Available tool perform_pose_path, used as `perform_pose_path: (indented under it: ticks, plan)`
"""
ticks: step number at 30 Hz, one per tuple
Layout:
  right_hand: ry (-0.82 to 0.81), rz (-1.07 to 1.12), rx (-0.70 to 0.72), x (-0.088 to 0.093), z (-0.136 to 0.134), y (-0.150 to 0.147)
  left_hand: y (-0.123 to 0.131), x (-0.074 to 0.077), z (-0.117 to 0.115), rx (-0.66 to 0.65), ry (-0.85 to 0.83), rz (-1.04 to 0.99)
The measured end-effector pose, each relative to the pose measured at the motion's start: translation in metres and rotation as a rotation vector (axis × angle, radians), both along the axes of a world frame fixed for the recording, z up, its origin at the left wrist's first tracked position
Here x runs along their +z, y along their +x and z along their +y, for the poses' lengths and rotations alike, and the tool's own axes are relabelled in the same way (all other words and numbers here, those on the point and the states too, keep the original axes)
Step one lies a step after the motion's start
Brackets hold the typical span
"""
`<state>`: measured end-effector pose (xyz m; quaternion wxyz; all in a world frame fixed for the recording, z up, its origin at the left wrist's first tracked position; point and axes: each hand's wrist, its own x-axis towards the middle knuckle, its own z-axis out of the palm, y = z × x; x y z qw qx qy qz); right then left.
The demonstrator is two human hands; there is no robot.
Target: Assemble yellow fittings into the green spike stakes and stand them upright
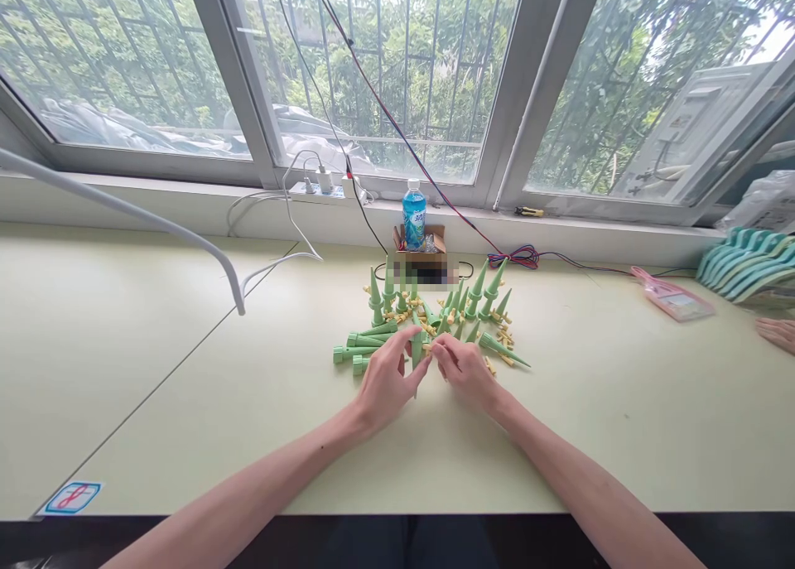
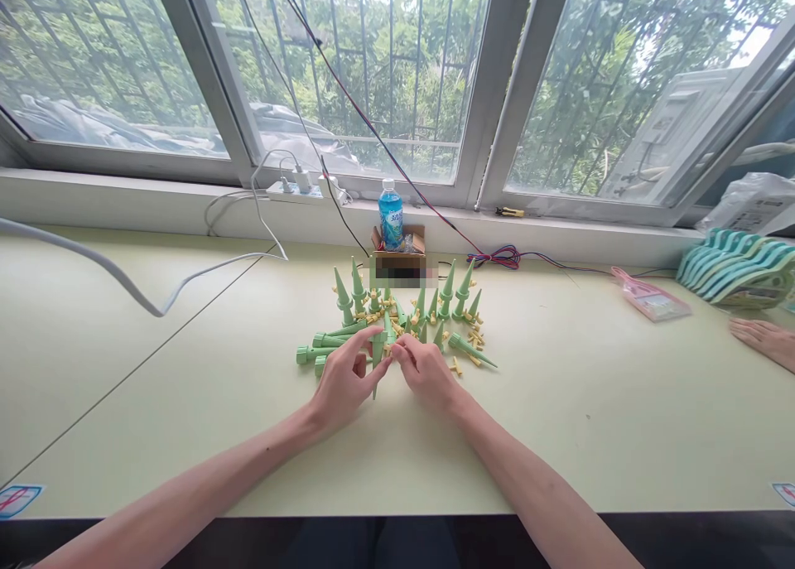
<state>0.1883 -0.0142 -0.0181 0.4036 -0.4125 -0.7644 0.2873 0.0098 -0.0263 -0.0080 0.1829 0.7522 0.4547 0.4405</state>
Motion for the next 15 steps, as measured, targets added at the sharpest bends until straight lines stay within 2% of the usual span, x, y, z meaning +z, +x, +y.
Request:
perform_pose_path:
  ticks: [5,15]
  plan:
    - [-0.012,0.009,0.008,0.0011,-0.0017,-0.0005,0.0004,0.0029,0.001,0.03,-0.02,-0.011]
    - [0.019,0.005,0.016,0.0001,-0.0001,0.001,-0.0005,0.0007,0.0003,-0.012,0.0,-0.008]
